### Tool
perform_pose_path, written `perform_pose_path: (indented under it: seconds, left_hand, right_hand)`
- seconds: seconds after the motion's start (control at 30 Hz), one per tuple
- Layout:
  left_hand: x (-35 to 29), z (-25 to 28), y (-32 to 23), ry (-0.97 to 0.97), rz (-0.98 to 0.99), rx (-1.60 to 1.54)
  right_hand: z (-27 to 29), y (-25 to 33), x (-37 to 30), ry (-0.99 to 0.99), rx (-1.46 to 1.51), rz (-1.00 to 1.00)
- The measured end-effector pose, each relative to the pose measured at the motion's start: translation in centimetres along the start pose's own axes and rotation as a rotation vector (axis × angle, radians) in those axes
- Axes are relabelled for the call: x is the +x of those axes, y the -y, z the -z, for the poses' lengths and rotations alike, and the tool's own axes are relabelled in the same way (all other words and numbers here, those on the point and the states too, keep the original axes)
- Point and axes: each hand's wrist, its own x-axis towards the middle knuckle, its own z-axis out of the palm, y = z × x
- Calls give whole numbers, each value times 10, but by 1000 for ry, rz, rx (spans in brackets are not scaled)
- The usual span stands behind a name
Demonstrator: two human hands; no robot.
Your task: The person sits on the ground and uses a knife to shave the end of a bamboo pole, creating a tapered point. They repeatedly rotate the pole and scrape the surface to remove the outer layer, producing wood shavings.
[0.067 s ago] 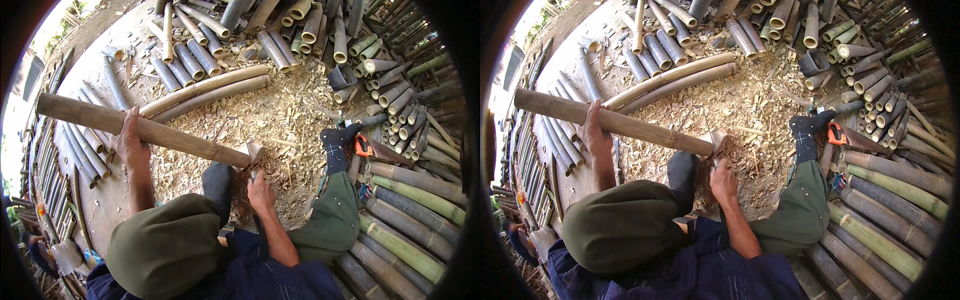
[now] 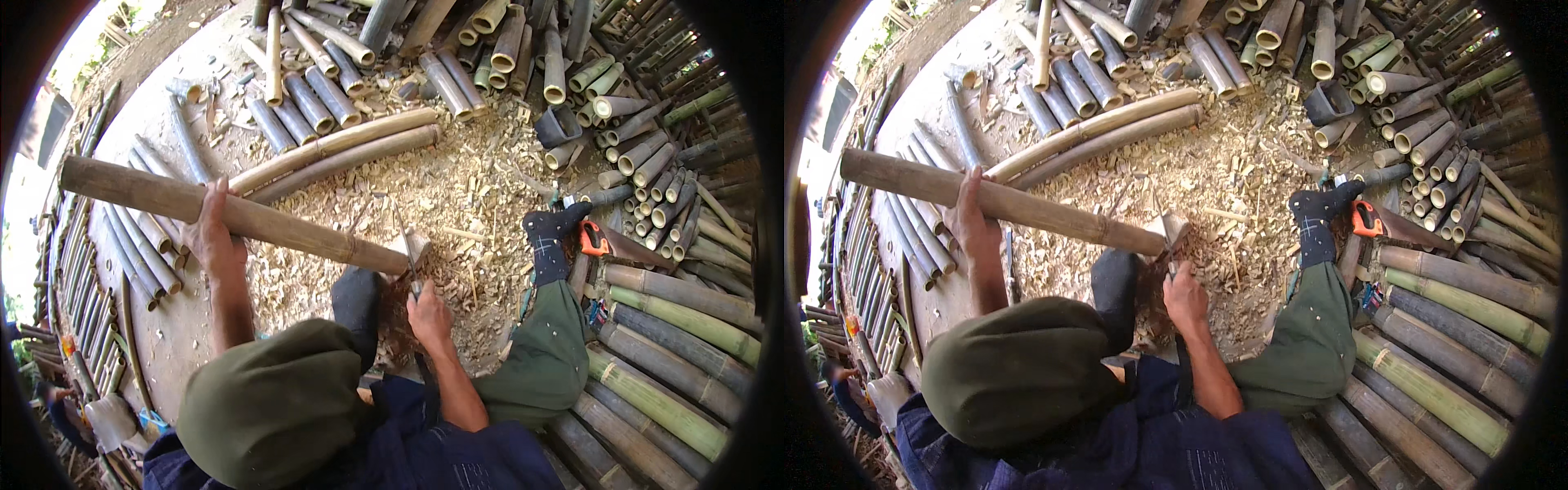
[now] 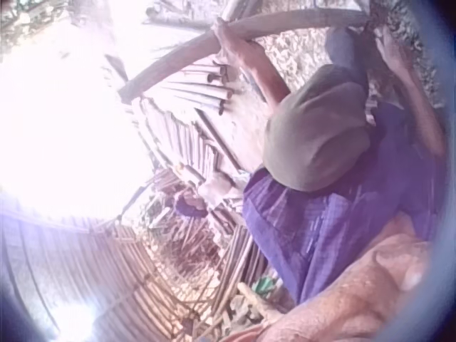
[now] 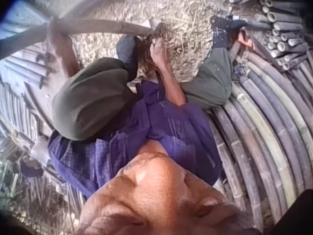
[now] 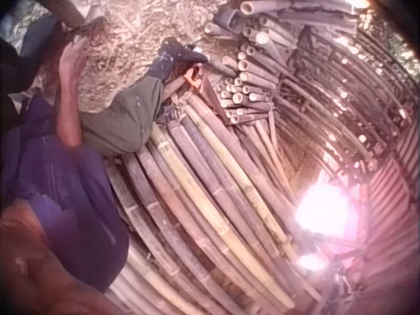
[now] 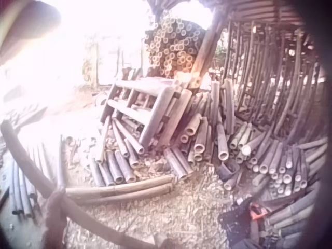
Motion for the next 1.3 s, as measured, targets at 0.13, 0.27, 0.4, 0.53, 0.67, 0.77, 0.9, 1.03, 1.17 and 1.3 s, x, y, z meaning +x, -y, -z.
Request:
perform_pose_path:
  seconds: [0.13, 0.27, 0.4, 0.53, 0.67, 0.77, 0.9, 1.03, 1.17, 1.3]
  left_hand:
    - [1, 27, -2, 130, -16, -35]
    - [3, 29, -6, 286, -14, -93]
    - [-7, 6, -9, 361, -63, -34]
    - [2, 22, -11, 109, 167, -199]
    - [1, 23, -9, 154, -11, -101]
    - [1, 14, -7, 228, -10, -94]
    - [-3, 21, -9, 325, 52, -167]
    - [10, 40, -10, 477, 46, -194]
    - [11, 34, -7, 603, 54, -209]
    - [5, 35, -8, 675, 36, -182]
  right_hand:
    - [40, 37, -13, -36, 157, 74]
    - [60, 57, -31, -278, 414, 296]
    - [3, -5, 2, -1, -58, -83]
    - [39, 30, -10, 1, 162, 22]
    - [71, 66, -33, -293, 393, 297]
    - [11, 16, -17, -310, 334, 242]
    - [15, 2, -9, 18, 103, 14]
    - [67, 59, -21, -111, 304, 181]
    - [14, 20, -15, -342, 420, 286]
    - [11, -2, -7, 42, 15, -30]
